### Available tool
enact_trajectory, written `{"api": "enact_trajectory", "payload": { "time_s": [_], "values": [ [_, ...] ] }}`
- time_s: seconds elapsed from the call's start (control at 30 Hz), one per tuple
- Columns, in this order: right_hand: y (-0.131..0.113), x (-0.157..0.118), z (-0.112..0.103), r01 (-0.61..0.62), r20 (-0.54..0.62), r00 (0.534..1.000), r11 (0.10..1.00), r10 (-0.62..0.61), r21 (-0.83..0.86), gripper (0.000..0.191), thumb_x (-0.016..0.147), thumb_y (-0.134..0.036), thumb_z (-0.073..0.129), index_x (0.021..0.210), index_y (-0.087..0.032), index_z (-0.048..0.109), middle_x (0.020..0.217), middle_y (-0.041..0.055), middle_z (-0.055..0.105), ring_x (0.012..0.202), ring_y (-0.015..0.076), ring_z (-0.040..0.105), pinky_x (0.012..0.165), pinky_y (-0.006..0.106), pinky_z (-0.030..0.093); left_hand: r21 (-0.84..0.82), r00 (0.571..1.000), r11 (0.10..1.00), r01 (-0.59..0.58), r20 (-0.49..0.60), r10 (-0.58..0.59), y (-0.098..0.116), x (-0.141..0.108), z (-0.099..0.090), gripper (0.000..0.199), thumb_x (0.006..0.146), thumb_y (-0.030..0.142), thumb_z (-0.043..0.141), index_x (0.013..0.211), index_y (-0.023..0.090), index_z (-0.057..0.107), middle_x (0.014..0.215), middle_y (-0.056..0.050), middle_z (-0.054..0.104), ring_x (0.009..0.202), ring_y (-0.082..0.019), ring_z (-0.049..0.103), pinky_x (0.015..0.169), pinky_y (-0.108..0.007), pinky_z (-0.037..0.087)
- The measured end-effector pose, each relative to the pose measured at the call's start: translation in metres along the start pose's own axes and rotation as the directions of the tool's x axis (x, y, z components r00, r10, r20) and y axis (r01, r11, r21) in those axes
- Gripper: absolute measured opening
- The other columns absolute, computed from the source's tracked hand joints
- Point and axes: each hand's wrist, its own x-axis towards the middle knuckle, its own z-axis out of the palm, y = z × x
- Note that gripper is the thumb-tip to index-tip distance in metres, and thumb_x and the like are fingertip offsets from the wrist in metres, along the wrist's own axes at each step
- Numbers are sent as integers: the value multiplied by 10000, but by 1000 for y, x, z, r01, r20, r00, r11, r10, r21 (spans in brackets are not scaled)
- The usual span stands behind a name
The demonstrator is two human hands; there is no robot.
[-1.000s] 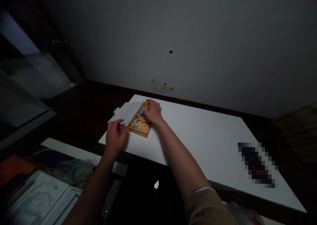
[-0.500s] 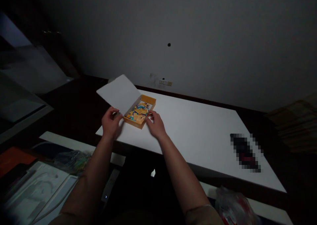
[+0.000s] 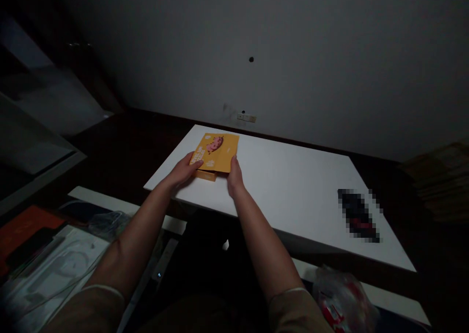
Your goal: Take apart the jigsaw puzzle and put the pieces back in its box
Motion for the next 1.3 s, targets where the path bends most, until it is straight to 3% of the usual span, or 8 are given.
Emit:
{"api": "enact_trajectory", "payload": {
  "time_s": [0.13, 0.27, 0.57, 0.77, 0.87, 1.0, 1.17, 1.3],
  "values": [
    [-14, -6, -2, -89, -40, 995, 995, 92, 52, 408, 836, -372, 820, 1223, -275, 732, 1283, 34, 890, 1266, 326, 799, 1238, 576, 608, 24, 996, 999, -34, -77, 35, -6, -14, 19, 676, 930, 493, 797, 1523, 195, 672, 1517, -177, 778, 1361, -379, 758, 1214, -554, 576],
    [-33, -23, -8, -125, 36, 992, 992, 125, 2, 412, 744, -266, 834, 1149, -250, 759, 1260, 70, 898, 1263, 363, 811, 1271, 617, 583, -37, 985, 997, -70, -158, 64, 0, -28, 28, 610, 914, 418, 819, 1470, 197, 699, 1464, -172, 795, 1315, -362, 776, 1190, -551, 600],
    [-58, -83, -50, -110, -25, 993, 992, 112, 55, 510, 715, -339, 1011, 1155, -255, 768, 1243, 80, 897, 1240, 363, 829, 1258, 631, 596, -242, 988, 970, -21, -153, -17, 14, -71, 62, 703, 827, 444, 922, 1450, 236, 671, 1503, -151, 767, 1366, -377, 758, 1194, -562, 627],
    [-65, -92, -72, -61, -175, 982, 995, 75, 84, 853, 623, -393, 1081, 1376, -284, 697, 1322, 77, 856, 1242, 332, 819, 1279, 615, 574, -563, 978, 805, 187, 31, -205, 23, -84, 88, 781, 770, 375, 934, 1481, 273, 626, 1461, -137, 794, 1344, -376, 785, 1166, -561, 654],
    [-71, -96, -77, -43, -263, 964, 999, 38, -12, 861, 647, -430, 1068, 1407, -299, 685, 1349, 93, 835, 1267, 342, 806, 1263, 620, 579, -566, 985, 809, 160, 33, -172, 31, -91, 98, 908, 733, 362, 960, 1549, 277, 571, 1475, -149, 783, 1352, -394, 781, 1150, -561, 662],
    [-93, -124, -78, -43, -76, 996, 996, 37, -82, 718, 841, -541, 943, 1473, -322, 681, 1461, 91, 817, 1349, 383, 774, 1234, 642, 594, -498, 991, 863, 81, 132, -16, 40, -110, 122, 1083, 743, 428, 1003, 1666, 310, 450, 1558, -161, 724, 1371, -409, 772, 1112, -536, 679],
    [-144, -191, -103, -25, -213, 977, 979, -19, -202, 998, 778, -410, 987, 1664, -341, 534, 1536, 115, 783, 1337, 412, 777, 1131, 620, 656, -590, 904, 787, 178, 415, 107, 51, -145, 172, 1164, 813, 511, 1014, 1759, 354, 355, 1659, -204, 645, 1390, -424, 757, 1104, -574, 684],
    [-193, -275, -166, 6, -552, 823, 974, -134, -227, 876, 722, -373, 1003, 1537, -356, 685, 1481, 152, 804, 1203, 433, 831, 1054, 644, 664, -483, 751, 868, 110, 613, 246, 63, -157, 197, 786, 901, 466, 956, 1611, 336, 646, 1723, -183, 591, 1495, -436, 683, 1204, -625, 630]
  ]
}}
